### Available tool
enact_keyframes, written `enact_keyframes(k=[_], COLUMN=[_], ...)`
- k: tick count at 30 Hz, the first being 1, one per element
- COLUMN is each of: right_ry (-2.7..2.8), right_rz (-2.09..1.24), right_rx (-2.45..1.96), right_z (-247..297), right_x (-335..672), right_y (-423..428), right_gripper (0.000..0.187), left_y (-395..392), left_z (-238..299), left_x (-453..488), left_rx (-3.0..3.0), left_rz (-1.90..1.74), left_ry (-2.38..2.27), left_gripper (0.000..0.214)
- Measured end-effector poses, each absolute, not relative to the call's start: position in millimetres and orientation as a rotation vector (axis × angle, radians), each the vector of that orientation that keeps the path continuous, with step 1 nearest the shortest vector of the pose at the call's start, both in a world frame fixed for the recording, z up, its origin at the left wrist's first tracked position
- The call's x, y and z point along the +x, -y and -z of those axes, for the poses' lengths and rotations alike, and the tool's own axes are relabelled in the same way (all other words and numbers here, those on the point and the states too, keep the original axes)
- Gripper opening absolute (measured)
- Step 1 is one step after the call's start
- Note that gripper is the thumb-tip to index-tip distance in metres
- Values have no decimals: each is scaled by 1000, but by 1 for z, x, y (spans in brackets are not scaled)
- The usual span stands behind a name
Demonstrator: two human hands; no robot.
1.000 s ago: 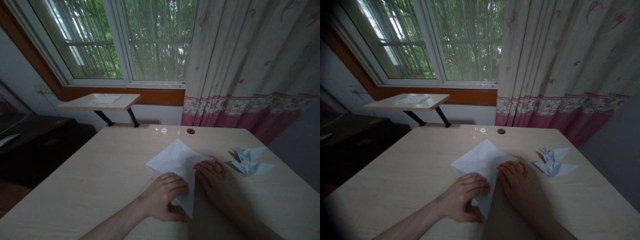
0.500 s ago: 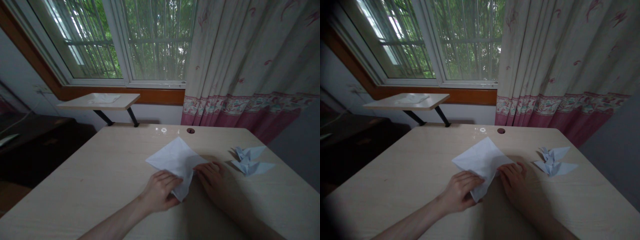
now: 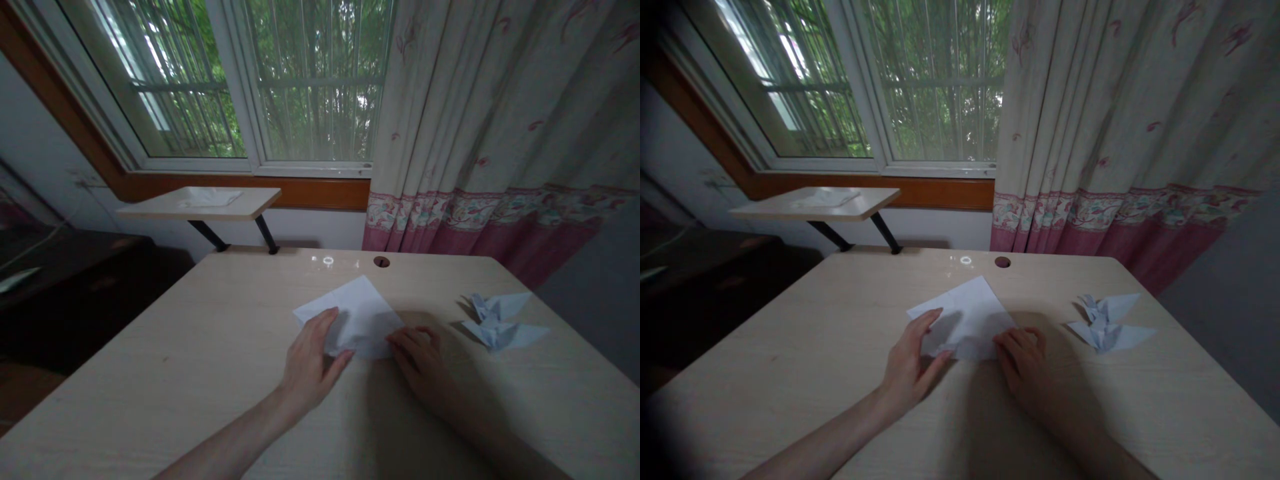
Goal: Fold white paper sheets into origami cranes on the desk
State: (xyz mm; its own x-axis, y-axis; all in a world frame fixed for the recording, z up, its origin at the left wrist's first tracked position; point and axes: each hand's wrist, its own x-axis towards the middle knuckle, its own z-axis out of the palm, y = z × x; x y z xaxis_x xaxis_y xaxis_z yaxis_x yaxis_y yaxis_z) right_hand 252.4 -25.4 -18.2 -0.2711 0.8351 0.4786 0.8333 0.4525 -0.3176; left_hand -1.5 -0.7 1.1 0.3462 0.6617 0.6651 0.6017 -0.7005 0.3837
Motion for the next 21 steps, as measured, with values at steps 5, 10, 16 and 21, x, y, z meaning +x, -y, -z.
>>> enact_keyframes(k=[5,10,16,21], right_ry=[2107,2061,2033,2064], right_rz=[-83,-290,-299,-259], right_rx=[-1358,-1368,-1327,-1323], right_z=[23,18,12,17], right_x=[252,250,248,249], right_y=[24,24,25,23], right_gripper=[24,23,24,26], left_y=[5,9,8,6], left_z=[-1,-7,-10,-6], left_x=[1,2,8,5], left_rx=[2592,2800,2868,2926], left_rz=[-1611,-1678,-1760,-1753], left_ry=[-1041,-766,-705,-626], left_gripper=[55,35,12,10])
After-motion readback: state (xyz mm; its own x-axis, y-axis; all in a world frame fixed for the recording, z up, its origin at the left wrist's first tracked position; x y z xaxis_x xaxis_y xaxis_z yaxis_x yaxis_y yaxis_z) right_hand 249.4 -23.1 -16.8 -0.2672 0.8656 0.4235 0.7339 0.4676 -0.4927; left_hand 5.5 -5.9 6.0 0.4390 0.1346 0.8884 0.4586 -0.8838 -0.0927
